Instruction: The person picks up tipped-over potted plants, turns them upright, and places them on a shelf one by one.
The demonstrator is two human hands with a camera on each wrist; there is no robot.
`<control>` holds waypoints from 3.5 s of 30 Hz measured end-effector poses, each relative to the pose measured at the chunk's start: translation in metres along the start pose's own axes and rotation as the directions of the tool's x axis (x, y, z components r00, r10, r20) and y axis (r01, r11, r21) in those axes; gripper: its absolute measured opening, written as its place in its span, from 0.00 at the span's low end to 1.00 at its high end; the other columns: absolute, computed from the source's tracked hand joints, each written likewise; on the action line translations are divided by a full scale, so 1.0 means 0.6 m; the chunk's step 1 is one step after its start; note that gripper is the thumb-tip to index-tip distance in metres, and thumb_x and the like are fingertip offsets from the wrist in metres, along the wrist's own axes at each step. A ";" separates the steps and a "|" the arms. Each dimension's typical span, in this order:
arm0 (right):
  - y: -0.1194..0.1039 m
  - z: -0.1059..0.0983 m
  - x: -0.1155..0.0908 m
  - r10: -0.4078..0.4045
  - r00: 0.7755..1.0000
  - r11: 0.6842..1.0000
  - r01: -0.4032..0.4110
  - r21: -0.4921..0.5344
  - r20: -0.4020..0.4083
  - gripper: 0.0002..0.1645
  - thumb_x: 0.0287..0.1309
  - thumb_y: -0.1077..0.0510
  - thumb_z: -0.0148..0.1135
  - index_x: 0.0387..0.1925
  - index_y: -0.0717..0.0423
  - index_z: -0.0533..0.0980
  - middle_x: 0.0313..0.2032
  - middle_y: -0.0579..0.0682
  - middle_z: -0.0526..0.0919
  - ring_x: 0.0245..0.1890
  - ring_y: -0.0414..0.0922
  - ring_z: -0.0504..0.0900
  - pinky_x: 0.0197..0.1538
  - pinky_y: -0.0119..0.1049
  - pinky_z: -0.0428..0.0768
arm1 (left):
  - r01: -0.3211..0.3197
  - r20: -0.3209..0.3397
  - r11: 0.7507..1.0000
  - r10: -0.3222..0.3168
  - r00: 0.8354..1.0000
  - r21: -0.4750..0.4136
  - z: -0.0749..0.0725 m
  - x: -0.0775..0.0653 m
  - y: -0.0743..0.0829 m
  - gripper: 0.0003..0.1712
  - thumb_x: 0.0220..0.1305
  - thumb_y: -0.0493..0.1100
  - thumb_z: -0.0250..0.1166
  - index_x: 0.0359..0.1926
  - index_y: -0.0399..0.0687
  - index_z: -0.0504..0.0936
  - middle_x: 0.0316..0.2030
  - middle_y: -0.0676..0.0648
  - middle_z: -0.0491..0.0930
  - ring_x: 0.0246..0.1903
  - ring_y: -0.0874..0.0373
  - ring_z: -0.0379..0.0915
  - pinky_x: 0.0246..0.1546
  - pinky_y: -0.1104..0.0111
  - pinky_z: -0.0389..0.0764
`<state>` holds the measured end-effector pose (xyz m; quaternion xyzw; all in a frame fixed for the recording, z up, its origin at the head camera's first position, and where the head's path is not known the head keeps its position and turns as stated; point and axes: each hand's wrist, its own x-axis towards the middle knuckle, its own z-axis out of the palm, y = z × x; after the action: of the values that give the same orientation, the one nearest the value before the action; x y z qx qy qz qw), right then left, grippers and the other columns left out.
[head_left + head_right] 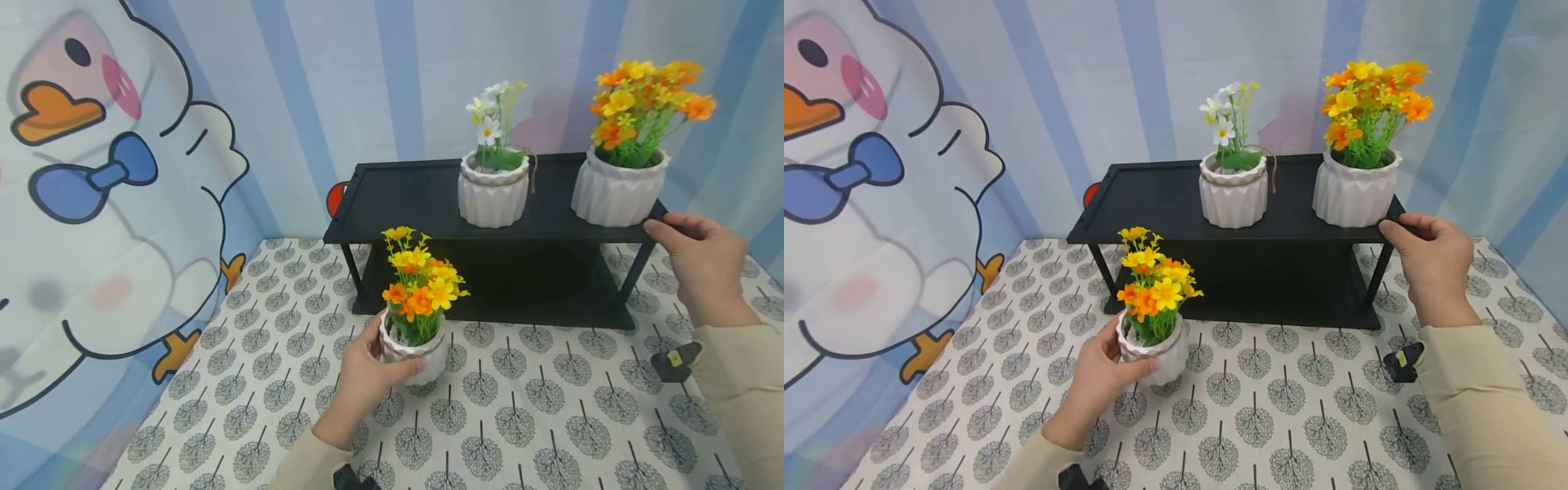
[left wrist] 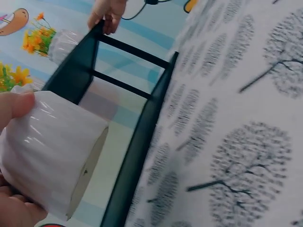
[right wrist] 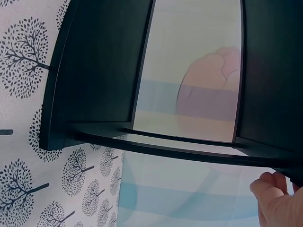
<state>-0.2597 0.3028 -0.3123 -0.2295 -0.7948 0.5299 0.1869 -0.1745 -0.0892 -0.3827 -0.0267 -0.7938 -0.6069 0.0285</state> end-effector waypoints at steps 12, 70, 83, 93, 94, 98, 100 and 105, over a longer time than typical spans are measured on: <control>0.001 0.001 -0.001 -0.003 1.000 1.000 0.003 0.020 -0.002 0.21 0.57 0.40 0.56 0.51 0.40 0.72 0.35 0.27 0.66 0.38 0.25 0.64 0.55 0.39 0.66 | -0.047 0.030 0.998 0.048 0.998 -0.035 -0.016 0.013 0.057 0.52 0.36 0.41 0.79 0.66 0.52 0.65 0.58 0.49 0.73 0.56 0.56 0.71 0.58 0.62 0.70; 0.009 -0.008 0.000 -0.066 0.998 0.998 0.066 -0.003 0.012 0.27 0.55 0.36 0.56 0.51 0.45 0.73 0.35 0.28 0.68 0.36 0.26 0.66 0.42 0.30 0.68 | -0.151 -0.097 0.979 0.138 0.986 -0.137 -0.087 0.198 0.186 0.44 0.45 0.40 0.74 0.65 0.53 0.66 0.59 0.50 0.72 0.56 0.59 0.69 0.54 0.65 0.75; 0.010 -0.006 -0.003 -0.098 0.995 0.995 0.097 0.024 0.014 0.31 0.56 0.37 0.56 0.54 0.51 0.72 0.38 0.29 0.67 0.50 0.42 0.68 0.51 0.41 0.69 | -0.181 -0.146 0.982 0.172 0.974 -0.051 -0.081 0.248 0.178 0.44 0.46 0.45 0.74 0.65 0.53 0.66 0.59 0.50 0.71 0.56 0.59 0.69 0.54 0.65 0.74; 0.014 -0.004 -0.003 -0.108 0.994 0.994 0.108 0.029 0.018 0.31 0.57 0.39 0.56 0.55 0.54 0.72 0.42 0.35 0.69 0.54 0.47 0.67 0.53 0.45 0.69 | -0.136 -0.163 0.990 0.132 0.978 -0.020 -0.074 0.275 0.158 0.45 0.47 0.51 0.74 0.66 0.56 0.64 0.62 0.53 0.67 0.60 0.60 0.65 0.57 0.64 0.72; 0.015 -0.004 -0.002 -0.113 0.993 0.993 0.113 0.027 0.017 0.31 0.58 0.39 0.56 0.56 0.54 0.72 0.43 0.36 0.69 0.54 0.47 0.67 0.52 0.46 0.69 | -0.138 -0.165 0.990 0.133 0.977 -0.020 -0.073 0.277 0.158 0.45 0.47 0.50 0.74 0.66 0.56 0.65 0.62 0.52 0.67 0.60 0.59 0.65 0.57 0.64 0.72; 0.015 -0.006 0.004 -0.104 0.994 0.995 0.104 0.008 0.009 0.32 0.57 0.38 0.56 0.57 0.53 0.72 0.48 0.42 0.71 0.54 0.46 0.67 0.48 0.40 0.69 | -0.128 -0.167 0.992 0.126 0.978 -0.005 -0.072 0.283 0.159 0.46 0.47 0.52 0.74 0.67 0.56 0.63 0.63 0.52 0.66 0.61 0.59 0.64 0.57 0.63 0.71; 0.013 -0.007 0.006 -0.089 0.996 0.996 0.089 -0.001 0.009 0.34 0.56 0.36 0.55 0.58 0.52 0.71 0.51 0.44 0.71 0.52 0.44 0.67 0.45 0.36 0.69 | -0.116 -0.168 0.993 0.114 0.979 0.002 -0.072 0.285 0.162 0.47 0.46 0.53 0.74 0.67 0.57 0.62 0.64 0.52 0.66 0.61 0.59 0.64 0.58 0.63 0.71; 0.009 -0.010 0.008 -0.054 0.998 0.998 0.054 -0.009 0.015 0.37 0.55 0.34 0.55 0.59 0.50 0.71 0.55 0.46 0.70 0.51 0.41 0.67 0.43 0.33 0.68 | -0.086 -0.167 0.996 0.088 0.982 0.022 -0.071 0.287 0.167 0.48 0.46 0.54 0.73 0.68 0.56 0.62 0.64 0.52 0.65 0.61 0.58 0.64 0.58 0.62 0.71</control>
<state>-0.2595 0.3116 -0.3151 -0.2047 -0.8046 0.5225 0.1940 -0.3379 -0.1026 -0.2620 -0.0101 -0.7910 -0.5994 0.1219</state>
